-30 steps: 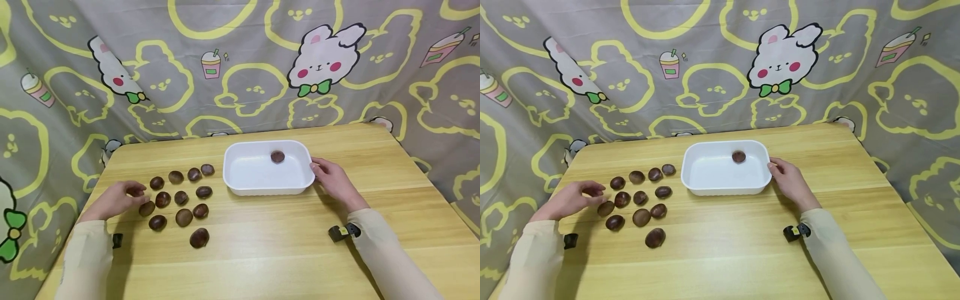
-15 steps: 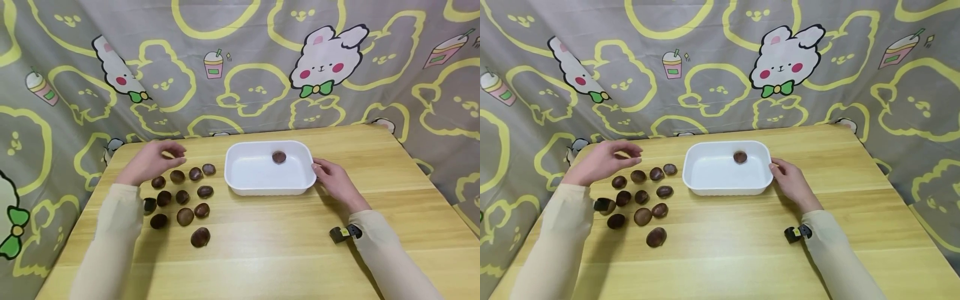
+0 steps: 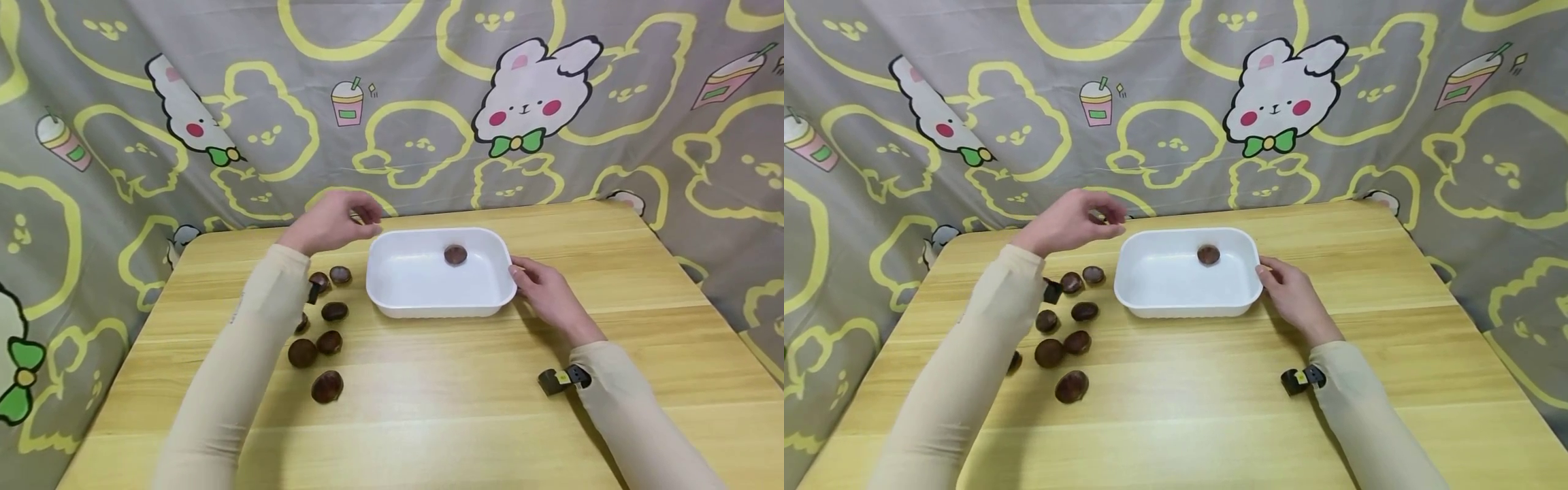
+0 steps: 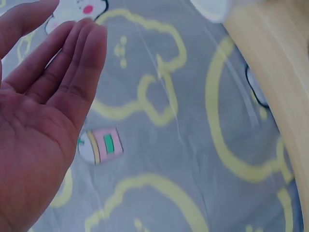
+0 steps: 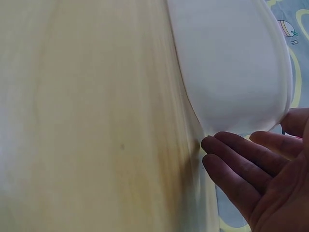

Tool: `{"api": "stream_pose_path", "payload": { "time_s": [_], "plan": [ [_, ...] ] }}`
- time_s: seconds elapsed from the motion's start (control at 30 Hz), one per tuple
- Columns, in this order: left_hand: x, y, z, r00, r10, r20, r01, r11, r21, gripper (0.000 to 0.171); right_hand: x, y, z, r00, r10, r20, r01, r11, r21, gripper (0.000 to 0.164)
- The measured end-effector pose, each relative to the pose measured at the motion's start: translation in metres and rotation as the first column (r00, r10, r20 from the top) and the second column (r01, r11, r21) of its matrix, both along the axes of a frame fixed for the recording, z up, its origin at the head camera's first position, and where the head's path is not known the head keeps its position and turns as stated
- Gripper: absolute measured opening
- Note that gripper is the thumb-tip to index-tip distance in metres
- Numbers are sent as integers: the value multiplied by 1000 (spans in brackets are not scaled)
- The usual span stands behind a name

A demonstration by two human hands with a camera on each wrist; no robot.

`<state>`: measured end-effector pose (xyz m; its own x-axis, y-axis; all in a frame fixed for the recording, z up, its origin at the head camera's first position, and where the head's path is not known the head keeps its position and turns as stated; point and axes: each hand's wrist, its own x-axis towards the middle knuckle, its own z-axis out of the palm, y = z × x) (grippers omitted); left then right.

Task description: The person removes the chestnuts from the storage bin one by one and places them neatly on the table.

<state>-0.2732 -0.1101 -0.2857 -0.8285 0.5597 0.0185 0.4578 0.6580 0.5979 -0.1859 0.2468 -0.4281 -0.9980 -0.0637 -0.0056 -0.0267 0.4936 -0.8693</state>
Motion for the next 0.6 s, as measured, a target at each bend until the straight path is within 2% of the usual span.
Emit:
{"api": "stream_pose_path", "payload": {
  "time_s": [0.17, 0.3, 0.43, 0.6],
  "plan": [
    [-12, 29, -6, 998, -47, 47, 45, 998, 50, 23, 0, 0, 4, 1000, -1, -12, 1, 1000, 11, 54],
    [-20, 48, -14, 993, -82, 79, 76, 994, 77, 25, -2, -1, 4, 1000, 6, -7, -6, 1000, -23, 53],
    [-27, 67, -26, 991, -97, 95, 90, 993, 74, 25, -2, -1, 3, 1000, 9, 12, -8, 1000, -27, 55],
    [-34, 87, -39, 985, -123, 122, 123, 992, 10, 29, 1, 0, 2, 1000, 0, 15, 0, 1000, -9, 55]
  ]
}}
